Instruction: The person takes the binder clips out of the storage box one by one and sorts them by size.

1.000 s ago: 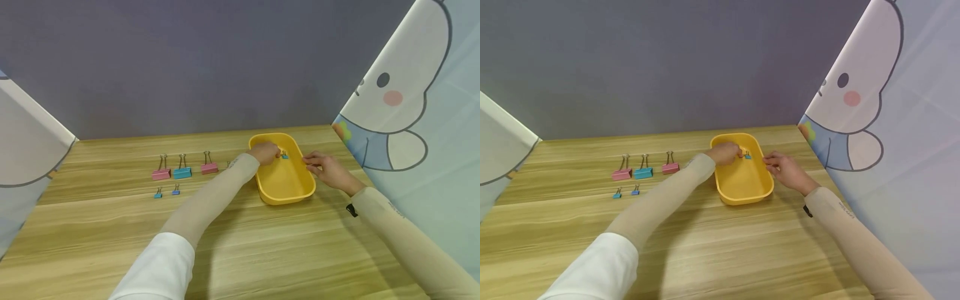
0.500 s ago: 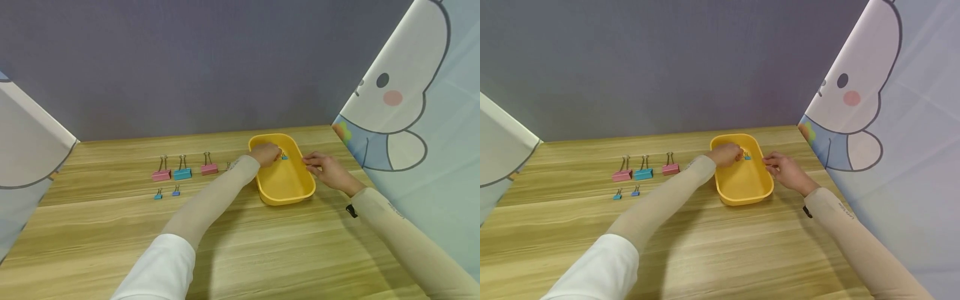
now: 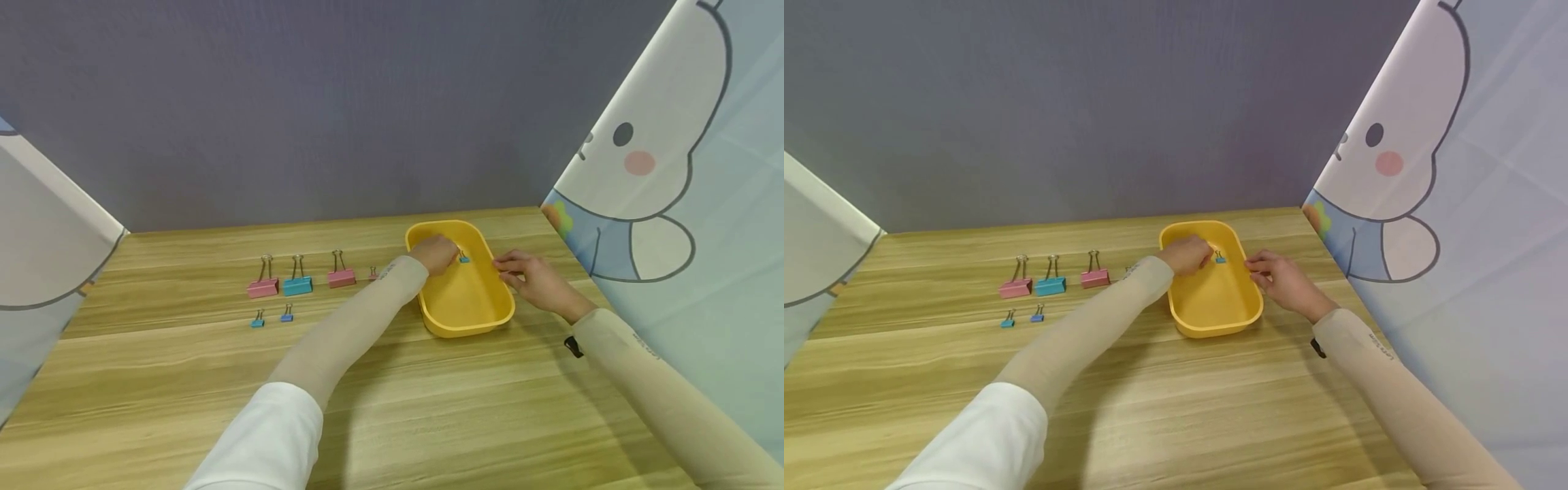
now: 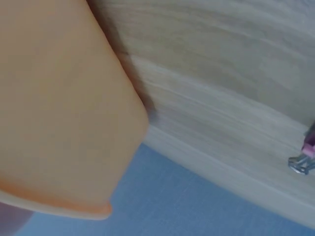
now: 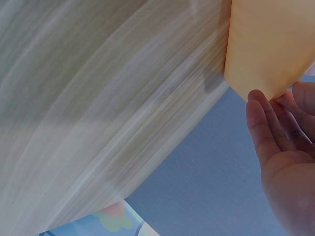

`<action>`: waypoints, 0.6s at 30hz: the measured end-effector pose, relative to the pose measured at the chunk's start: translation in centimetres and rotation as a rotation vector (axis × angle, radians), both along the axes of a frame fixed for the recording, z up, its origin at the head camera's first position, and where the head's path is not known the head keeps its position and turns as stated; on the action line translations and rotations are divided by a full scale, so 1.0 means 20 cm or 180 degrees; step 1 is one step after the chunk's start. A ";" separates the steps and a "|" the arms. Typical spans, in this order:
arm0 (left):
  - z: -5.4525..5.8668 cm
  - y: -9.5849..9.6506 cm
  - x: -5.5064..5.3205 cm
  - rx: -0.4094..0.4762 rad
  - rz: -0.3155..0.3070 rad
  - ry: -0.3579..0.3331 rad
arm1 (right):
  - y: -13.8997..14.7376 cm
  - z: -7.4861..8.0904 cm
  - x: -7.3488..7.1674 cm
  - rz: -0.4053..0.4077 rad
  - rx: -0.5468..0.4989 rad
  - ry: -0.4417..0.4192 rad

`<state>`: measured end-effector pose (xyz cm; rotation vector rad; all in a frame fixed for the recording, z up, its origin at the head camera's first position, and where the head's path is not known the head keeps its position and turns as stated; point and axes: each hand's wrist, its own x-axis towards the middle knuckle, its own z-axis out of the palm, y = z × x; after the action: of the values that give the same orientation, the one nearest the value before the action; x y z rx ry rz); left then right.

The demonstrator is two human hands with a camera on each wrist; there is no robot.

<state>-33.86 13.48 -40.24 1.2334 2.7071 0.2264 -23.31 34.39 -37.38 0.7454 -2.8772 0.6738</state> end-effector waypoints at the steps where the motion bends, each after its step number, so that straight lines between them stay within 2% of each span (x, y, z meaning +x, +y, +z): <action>1: 0.00 0.00 0.00 -0.0034 0.0003 0.0028 | 0.00 0.00 0.00 -0.0005 0.0011 -0.0009; 5: -0.02 0.02 0.02 -0.0114 -0.0026 0.0115 | 0.00 -0.01 0.01 -0.0040 0.0063 -0.0051; 12: -0.01 0.01 0.04 0.0078 0.0001 -0.0018 | 0.00 -0.01 0.01 -0.0076 0.0033 -0.0114; 18: -0.01 0.01 0.04 0.0118 -0.0066 0.0000 | 0.00 0.00 0.01 -0.0061 0.0047 -0.0070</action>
<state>-33.15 13.66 -40.40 1.2710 2.7004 0.2754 -23.12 34.40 -37.45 0.7157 -2.9083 0.6634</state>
